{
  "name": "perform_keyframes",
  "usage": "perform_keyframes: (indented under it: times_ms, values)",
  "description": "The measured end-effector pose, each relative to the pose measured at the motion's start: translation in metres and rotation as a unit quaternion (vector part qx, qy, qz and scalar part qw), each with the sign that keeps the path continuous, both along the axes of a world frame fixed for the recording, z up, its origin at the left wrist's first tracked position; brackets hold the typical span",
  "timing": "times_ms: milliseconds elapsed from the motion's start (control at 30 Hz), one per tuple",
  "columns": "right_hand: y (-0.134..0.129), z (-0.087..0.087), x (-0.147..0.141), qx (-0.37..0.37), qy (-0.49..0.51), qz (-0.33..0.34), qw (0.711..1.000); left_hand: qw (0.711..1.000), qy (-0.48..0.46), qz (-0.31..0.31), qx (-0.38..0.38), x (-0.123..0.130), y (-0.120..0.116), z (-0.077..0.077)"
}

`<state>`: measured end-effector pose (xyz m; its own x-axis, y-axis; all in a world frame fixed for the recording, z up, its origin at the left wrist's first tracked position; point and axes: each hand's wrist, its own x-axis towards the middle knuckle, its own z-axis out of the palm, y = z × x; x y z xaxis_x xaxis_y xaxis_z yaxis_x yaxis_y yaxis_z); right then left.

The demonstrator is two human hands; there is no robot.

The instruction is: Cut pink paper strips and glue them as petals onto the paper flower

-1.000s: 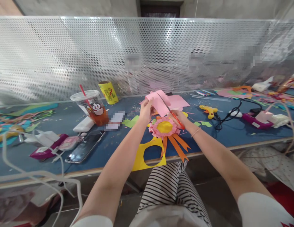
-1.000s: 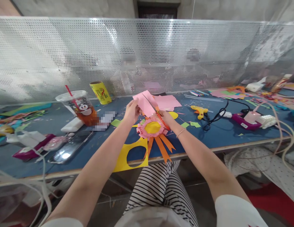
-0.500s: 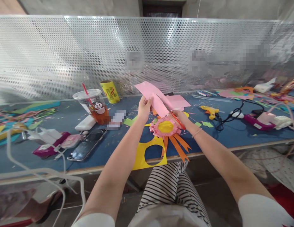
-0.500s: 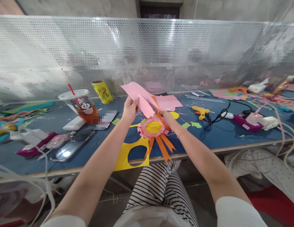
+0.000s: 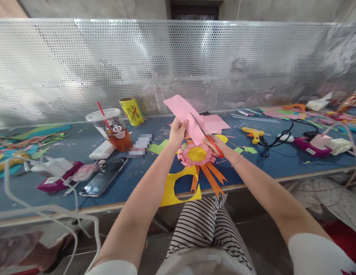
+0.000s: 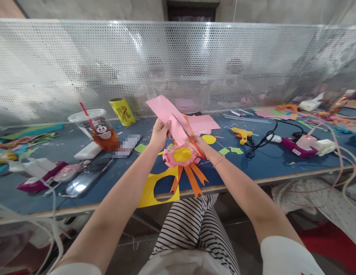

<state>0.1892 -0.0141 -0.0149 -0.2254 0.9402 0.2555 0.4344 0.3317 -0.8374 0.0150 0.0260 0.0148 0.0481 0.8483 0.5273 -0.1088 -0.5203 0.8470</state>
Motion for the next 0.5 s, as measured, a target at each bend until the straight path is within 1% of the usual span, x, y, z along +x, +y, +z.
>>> perform_keyframes:
  times_ms: [133, 367, 433, 500]
  values:
    - [-0.0049, 0.002, -0.0007, 0.024, -0.01, -0.007, 1.0, 1.0, 0.002, -0.002, 0.0, 0.0009, -0.0005, -0.0002]
    - [0.0039, -0.0008, -0.0011, 0.08, -0.08, -0.049, 0.992, 1.0, -0.012, 0.001, -0.02, -0.0042, -0.0002, 0.0035]
    - [0.0048, -0.0008, -0.0018, 0.072, -0.074, -0.046, 0.994, 1.0, -0.017, 0.004, -0.018, -0.0047, 0.0003, 0.0038]
    - [0.0047, -0.0007, -0.0026, 0.04, -0.057, -0.033, 0.997, 1.0, -0.023, 0.004, -0.02, -0.0052, 0.0013, 0.0035]
